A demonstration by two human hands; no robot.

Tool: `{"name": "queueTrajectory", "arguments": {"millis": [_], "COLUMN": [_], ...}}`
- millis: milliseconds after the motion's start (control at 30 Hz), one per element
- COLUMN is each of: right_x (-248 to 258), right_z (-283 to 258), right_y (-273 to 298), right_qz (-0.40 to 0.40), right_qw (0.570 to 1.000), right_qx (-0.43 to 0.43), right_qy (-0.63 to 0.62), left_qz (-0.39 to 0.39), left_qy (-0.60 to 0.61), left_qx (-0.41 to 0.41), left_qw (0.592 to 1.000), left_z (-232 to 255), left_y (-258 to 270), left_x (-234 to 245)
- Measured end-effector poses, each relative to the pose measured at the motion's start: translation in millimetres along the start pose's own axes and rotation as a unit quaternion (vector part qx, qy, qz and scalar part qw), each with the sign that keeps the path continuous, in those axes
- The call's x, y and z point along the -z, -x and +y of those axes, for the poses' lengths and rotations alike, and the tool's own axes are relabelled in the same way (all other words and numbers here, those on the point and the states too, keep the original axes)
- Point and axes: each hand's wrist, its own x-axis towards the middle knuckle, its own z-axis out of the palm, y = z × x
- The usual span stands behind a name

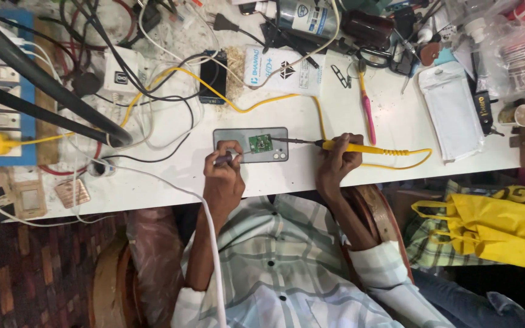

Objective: The person uses a soldering iron and solder wire to attach components to a small green circuit board placed on a smartphone. The person repeatedly applies heat and solder to different points on the board while holding the board steady with the other hand.

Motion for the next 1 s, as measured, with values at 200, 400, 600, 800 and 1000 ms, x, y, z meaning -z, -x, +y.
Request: {"name": "queueTrajectory", "arguments": {"millis": [200,400,600,800,1000], "right_x": [2.8,4.0,3.0,7.3,7.4], "right_z": [-6.0,-13.8,-10.1,0.4,3.8], "right_y": [-8.0,-11.9,-9.3,-4.9,-5.1], "right_qz": [-0.022,-0.039,-0.033,-0.016,-0.030], "right_qw": [0.999,0.999,0.999,0.995,0.997], "right_qx": [-0.022,0.003,0.003,-0.032,-0.035], "right_qy": [0.024,0.030,0.034,0.089,0.064], "left_qz": [0.005,-0.011,-0.021,-0.005,-0.032], "left_qy": [-0.012,-0.024,-0.044,0.024,-0.041], "left_qx": [-0.006,-0.006,-0.014,0.001,0.028], "left_qw": [1.000,1.000,0.999,1.000,0.998], "left_z": [-1.3,0.4,2.8,2.5,3.0], "left_y": [1.0,0.7,-0.2,-0.6,-2.1], "left_x": [0.1,2.1,4.2,1.8,2.4]}}
